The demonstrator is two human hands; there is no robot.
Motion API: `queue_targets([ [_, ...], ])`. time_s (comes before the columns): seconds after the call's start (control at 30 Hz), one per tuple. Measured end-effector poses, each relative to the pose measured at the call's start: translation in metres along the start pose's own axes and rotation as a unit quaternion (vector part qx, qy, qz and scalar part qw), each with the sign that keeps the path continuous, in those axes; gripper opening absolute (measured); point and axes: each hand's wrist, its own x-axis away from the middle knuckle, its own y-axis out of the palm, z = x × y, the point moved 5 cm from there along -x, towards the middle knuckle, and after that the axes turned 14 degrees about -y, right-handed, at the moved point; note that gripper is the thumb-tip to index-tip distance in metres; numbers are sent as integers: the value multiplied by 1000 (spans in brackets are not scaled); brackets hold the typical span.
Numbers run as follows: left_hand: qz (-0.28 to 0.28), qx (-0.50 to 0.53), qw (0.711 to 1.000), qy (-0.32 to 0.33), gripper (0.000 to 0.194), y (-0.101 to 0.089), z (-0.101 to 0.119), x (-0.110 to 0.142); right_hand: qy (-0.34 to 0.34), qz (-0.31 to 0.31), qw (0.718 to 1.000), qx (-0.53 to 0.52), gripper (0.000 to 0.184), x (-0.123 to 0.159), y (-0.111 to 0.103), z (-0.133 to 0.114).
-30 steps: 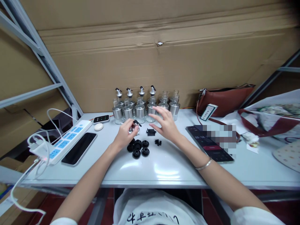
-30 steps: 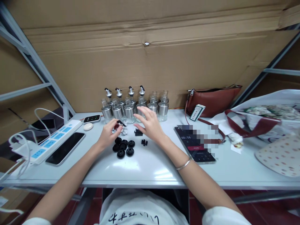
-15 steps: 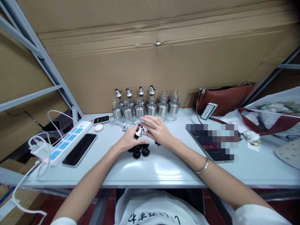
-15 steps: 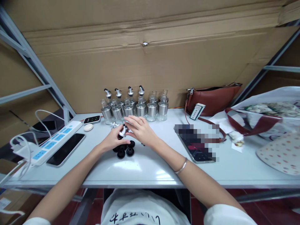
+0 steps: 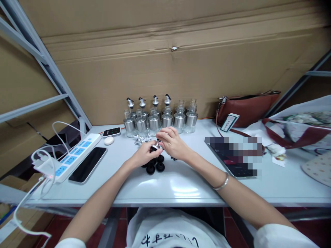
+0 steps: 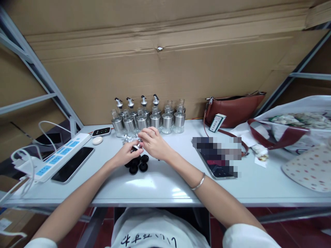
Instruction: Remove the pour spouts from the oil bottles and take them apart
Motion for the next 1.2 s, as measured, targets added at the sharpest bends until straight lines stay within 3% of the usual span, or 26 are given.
queue_targets([
  [0.1,-9,-29,999,23,20,3,4,4,60,43,997,-38,32,5,-5,12],
  [0.2,14,-64,996,66,16,1,8,7,211,120,968,-58,41,26,-14,43],
  [0.27,63,-75,991,90,12,-5,7,8,314,132,939,-51,38,44,-18,63],
  [0.37,129,-138,973,134,12,-12,5,6,470,35,876,-101,33,70,-3,83],
  [0.43,155,-183,958,160,16,-14,4,6,517,-55,839,-161,29,79,13,83],
  [0.5,176,-206,946,178,15,-16,4,6,520,-105,825,-196,24,82,26,77],
  [0.73,240,-235,919,208,10,-19,10,10,489,-155,832,-210,21,80,47,64],
  [0.87,228,-246,921,196,9,-18,9,9,444,-184,858,-180,19,84,51,65],
  [1.0,232,-241,925,183,12,-19,6,8,394,-197,882,-166,30,86,54,63],
  [1.2,211,-209,943,148,19,-18,1,6,351,-221,893,-175,33,84,60,53],
])
